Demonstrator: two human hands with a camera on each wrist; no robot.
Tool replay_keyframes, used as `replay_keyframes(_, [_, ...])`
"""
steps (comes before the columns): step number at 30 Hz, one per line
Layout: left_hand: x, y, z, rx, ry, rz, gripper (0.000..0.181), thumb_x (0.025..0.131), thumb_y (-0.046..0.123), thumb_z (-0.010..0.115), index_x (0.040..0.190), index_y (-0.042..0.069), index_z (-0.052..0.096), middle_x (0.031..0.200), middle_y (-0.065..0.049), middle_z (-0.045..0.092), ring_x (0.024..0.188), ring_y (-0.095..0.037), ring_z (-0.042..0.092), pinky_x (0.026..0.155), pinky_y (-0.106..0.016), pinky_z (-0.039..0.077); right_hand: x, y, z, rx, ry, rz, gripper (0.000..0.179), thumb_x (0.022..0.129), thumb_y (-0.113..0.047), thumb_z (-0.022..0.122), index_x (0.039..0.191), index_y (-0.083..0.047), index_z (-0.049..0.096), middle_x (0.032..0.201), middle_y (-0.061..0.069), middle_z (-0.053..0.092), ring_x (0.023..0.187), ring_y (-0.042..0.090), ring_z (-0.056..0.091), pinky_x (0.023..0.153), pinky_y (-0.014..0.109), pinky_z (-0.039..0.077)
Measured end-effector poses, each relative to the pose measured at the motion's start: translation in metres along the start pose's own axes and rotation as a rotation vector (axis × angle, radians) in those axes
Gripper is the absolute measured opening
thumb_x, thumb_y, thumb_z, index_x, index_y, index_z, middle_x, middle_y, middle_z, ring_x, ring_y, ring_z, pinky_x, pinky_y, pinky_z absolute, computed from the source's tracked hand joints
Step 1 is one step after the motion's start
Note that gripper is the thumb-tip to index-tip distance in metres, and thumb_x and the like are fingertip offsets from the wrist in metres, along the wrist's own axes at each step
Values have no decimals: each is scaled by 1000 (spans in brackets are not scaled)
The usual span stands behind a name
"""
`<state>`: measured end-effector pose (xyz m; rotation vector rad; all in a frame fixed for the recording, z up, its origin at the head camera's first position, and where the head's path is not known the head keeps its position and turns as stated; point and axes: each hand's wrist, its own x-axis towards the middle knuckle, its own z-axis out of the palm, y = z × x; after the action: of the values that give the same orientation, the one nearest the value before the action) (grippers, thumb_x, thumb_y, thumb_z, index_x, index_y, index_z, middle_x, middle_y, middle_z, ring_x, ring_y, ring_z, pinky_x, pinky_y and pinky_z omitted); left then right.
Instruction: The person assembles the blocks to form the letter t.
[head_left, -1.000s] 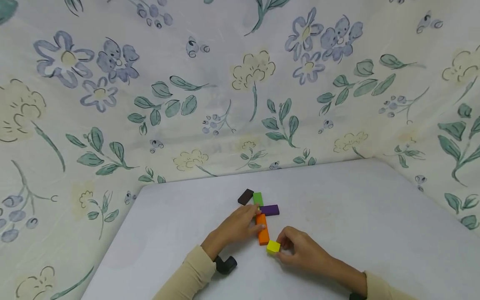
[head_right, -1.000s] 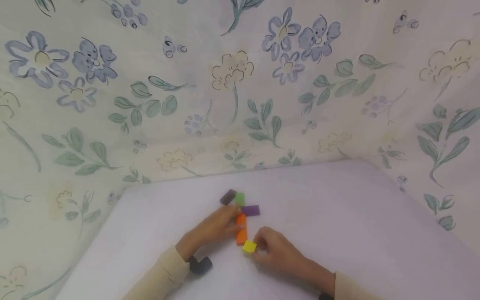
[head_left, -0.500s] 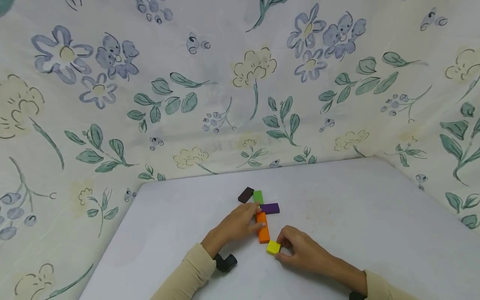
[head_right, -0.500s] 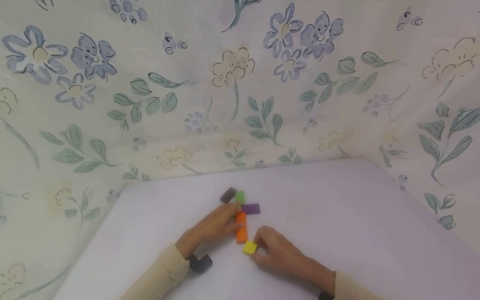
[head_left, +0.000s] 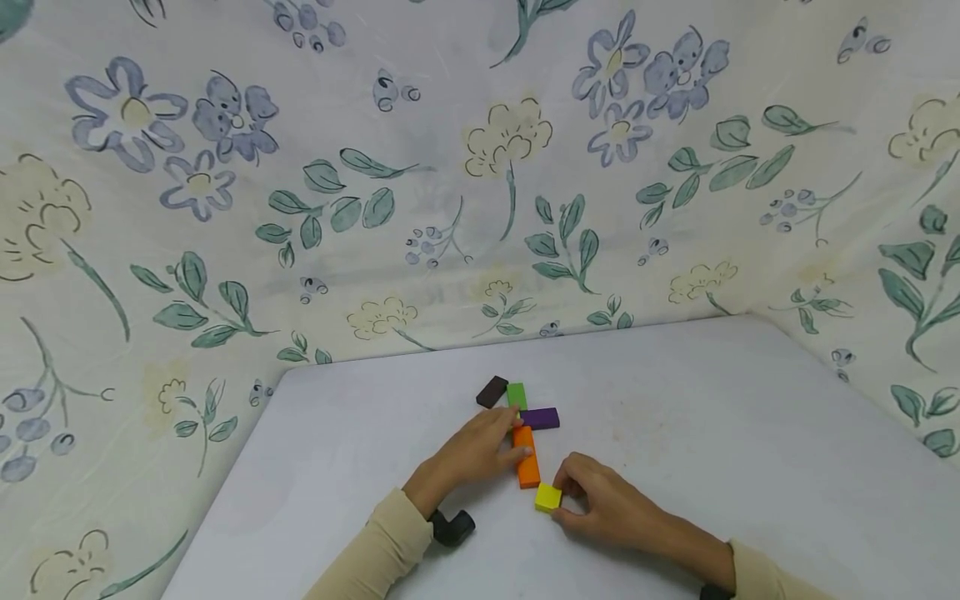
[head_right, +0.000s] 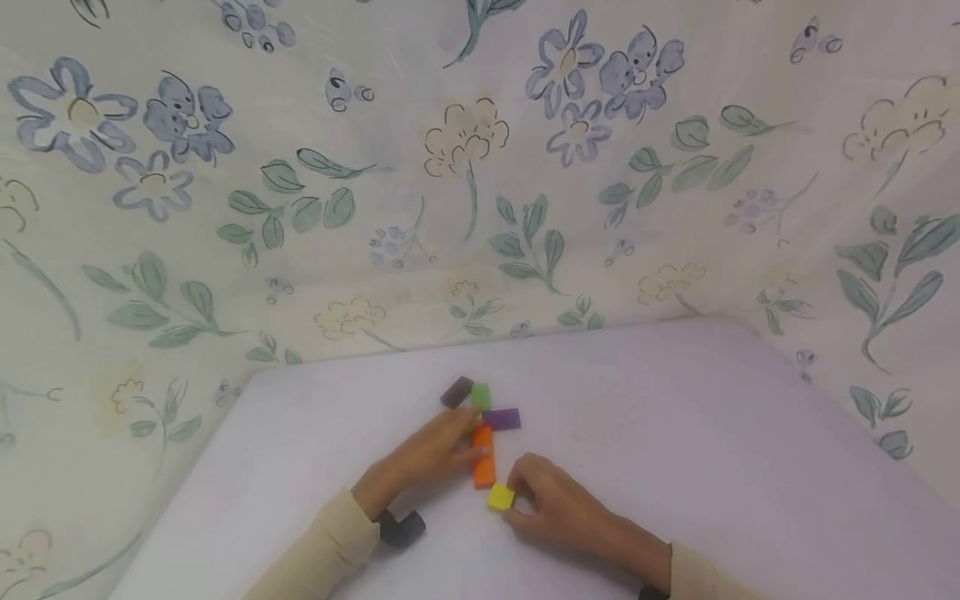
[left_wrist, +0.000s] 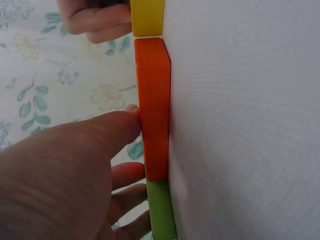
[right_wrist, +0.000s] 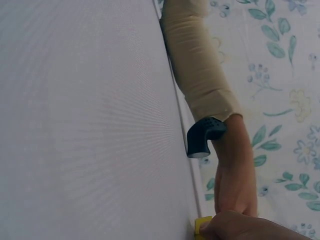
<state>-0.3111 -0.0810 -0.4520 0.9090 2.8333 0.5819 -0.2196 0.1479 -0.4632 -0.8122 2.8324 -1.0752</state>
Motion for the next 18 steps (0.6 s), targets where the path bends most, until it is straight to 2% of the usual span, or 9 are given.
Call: replay_keyframes(18, [0, -1, 0, -13, 1, 18, 76, 97, 48, 62, 156, 9, 33, 148, -3, 52, 146, -26, 39, 121, -45, 33, 0, 1, -2, -7, -12, -7, 27, 85, -26, 80, 98, -19, 57, 91, -10, 55, 80, -1, 50, 74, 16, 54])
